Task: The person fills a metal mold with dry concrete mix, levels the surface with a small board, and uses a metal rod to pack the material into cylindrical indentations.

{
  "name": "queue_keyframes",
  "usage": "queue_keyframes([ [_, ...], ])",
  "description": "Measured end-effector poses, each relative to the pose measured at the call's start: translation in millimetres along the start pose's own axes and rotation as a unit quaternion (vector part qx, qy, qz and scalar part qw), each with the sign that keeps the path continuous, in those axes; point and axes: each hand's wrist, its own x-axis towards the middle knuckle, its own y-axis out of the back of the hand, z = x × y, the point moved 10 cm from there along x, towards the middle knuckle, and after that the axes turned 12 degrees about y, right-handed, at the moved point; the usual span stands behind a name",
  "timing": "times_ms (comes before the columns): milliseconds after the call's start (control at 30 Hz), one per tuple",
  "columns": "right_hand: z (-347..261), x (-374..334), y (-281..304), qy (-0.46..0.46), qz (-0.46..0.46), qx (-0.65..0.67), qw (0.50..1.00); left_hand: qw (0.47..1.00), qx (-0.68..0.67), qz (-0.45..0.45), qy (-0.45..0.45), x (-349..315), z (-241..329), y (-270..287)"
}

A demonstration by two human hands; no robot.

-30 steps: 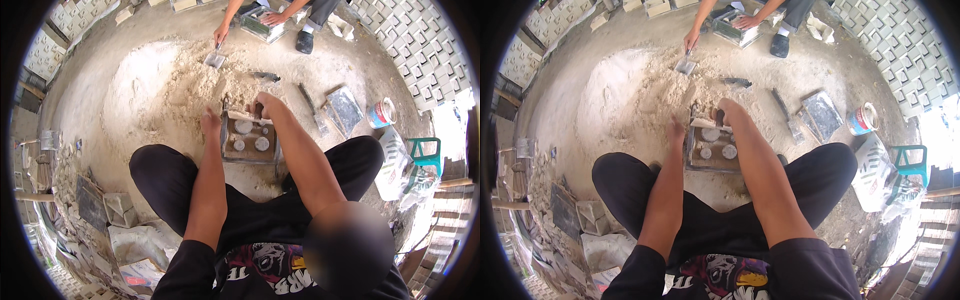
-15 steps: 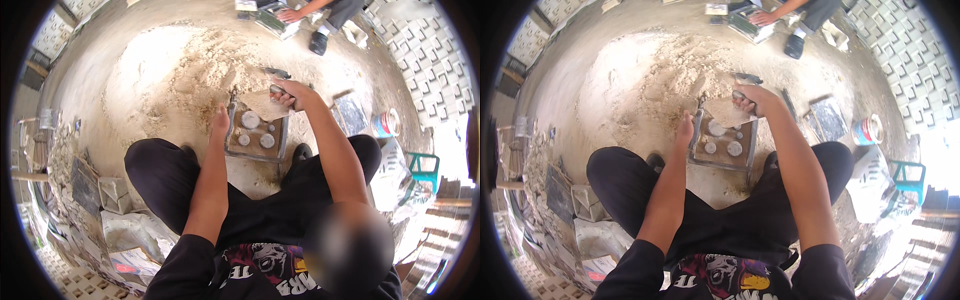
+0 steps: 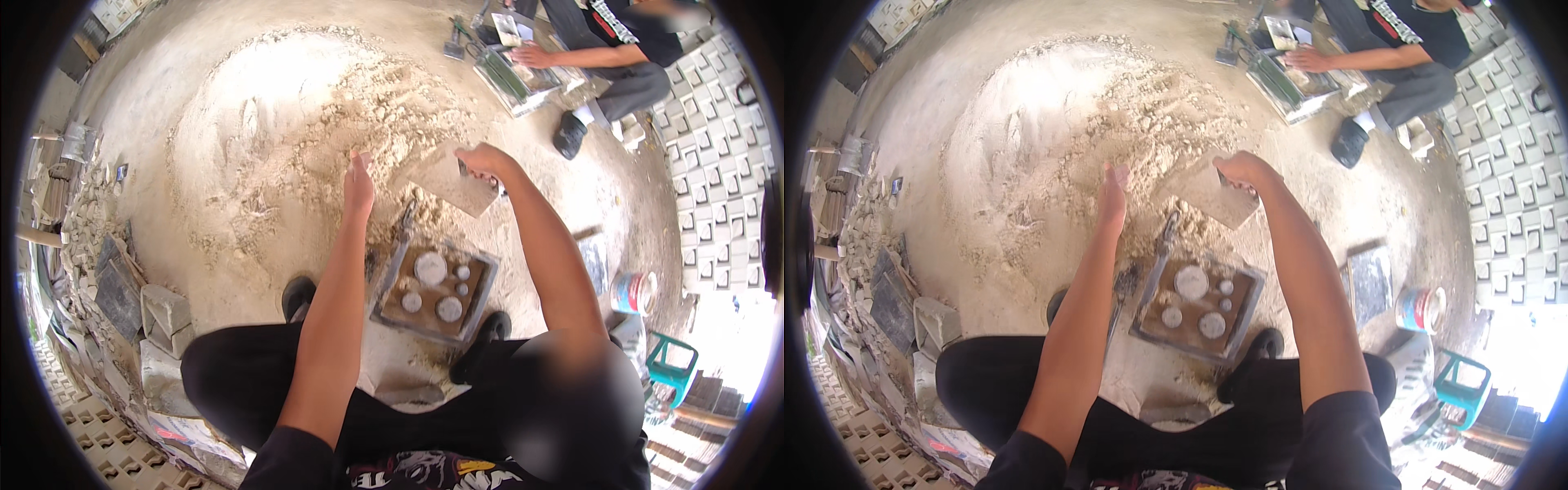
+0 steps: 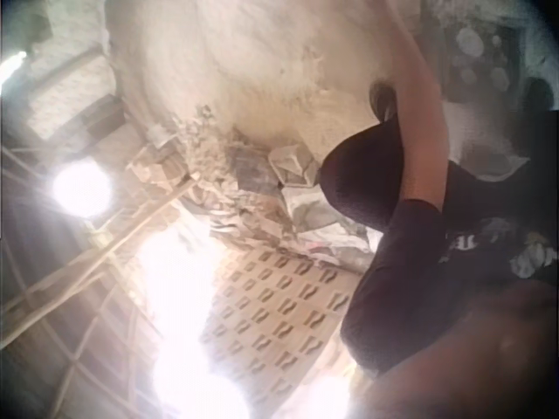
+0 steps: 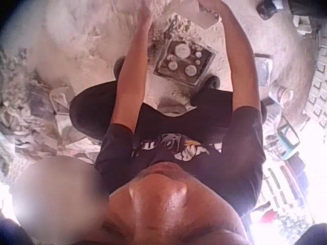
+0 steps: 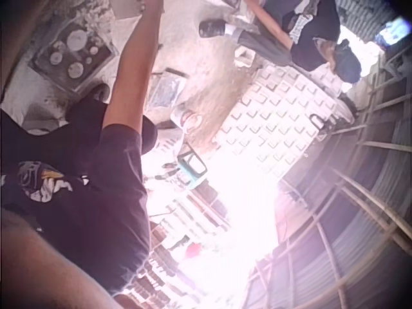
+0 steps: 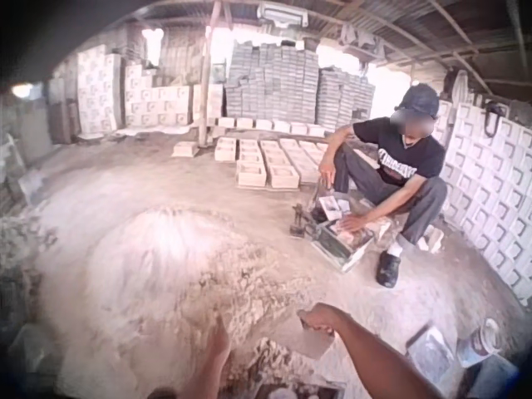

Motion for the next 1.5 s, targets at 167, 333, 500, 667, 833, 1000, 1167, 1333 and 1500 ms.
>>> queue_keyframes([
  [167,-13.7,86.7,-53.1,0.101,0.047,-0.053,0.992,0.998,-0.035,0.009,-0.058,0.6,14.2,6.8],
  [333,-21.2,113.8,-91.2,0.145,0.070,0.000,0.987,0.998,0.006,0.056,-0.035,10.9,-9.6,31.5],
  [500,-21.7,95.8,-72.2,0.114,0.029,-0.043,0.992,0.998,-0.015,0.058,-0.036,15.5,-21.9,46.4],
  [667,13.4,52.3,-35.2,0.140,0.116,0.001,0.983,0.998,-0.019,0.036,-0.047,-14.8,0.2,25.6],
  [833,37.2,-34.8,-6.6,0.180,0.100,0.051,0.977,0.999,-0.001,-0.036,-0.033,-37.4,17.5,-0.6],
  [1000,59.5,-142.9,5.8,0.148,0.056,0.014,0.987,0.989,0.104,-0.106,-0.021,-72.7,-3.8,-60.9],
  [1167,112.5,-209.4,-12.7,0.189,0.087,-0.086,0.974,0.937,0.315,-0.146,-0.040,-109.3,-26.0,-119.2],
  [1333,129.1,-243.0,-59.9,0.182,0.056,-0.136,0.972,0.917,0.350,-0.183,-0.055,-125.4,-73.2,-142.9],
  [1500,105.7,-259.3,-104.8,0.111,-0.044,-0.236,0.964,0.898,0.344,-0.272,0.037,-154.4,-142.4,-149.7],
])
